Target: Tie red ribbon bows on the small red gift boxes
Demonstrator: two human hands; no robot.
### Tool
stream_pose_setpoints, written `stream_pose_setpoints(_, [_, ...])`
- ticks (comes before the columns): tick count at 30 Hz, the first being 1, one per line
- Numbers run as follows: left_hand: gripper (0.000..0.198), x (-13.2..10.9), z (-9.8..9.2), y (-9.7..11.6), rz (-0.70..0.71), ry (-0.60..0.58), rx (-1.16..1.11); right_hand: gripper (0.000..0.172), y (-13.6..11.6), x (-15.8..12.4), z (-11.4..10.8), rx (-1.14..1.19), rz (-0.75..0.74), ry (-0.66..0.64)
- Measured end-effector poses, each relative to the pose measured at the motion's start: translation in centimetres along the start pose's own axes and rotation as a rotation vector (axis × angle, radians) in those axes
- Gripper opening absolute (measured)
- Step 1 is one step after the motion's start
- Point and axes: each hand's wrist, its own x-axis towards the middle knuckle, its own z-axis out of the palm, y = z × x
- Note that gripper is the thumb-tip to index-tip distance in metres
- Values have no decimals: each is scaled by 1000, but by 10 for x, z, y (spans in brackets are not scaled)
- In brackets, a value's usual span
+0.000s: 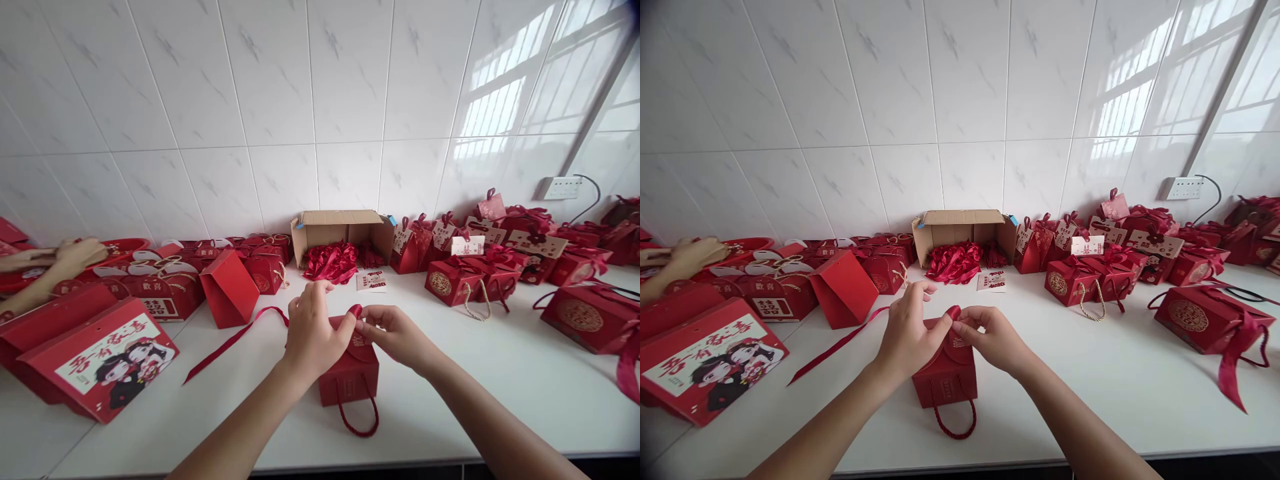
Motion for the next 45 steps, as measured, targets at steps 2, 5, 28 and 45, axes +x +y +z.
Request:
stream_pose_setpoints(2, [32,-1,-8,-3,-100,-110,-175,33,1,3,7,-26,-5,70])
stream_pose_setpoints(5, [31,-9,-16,-18,-284,-216,-410,35,4,4,13,-93,-44,200])
stream_pose_setpoints(28, [33,-29,-27,-57,-703,-611,-952,23,9,7,40,-203,-49,303])
stream_pose_setpoints(45, [31,-5,-66,-11,-500,-620,-811,8,4,8,42,-353,-104,306])
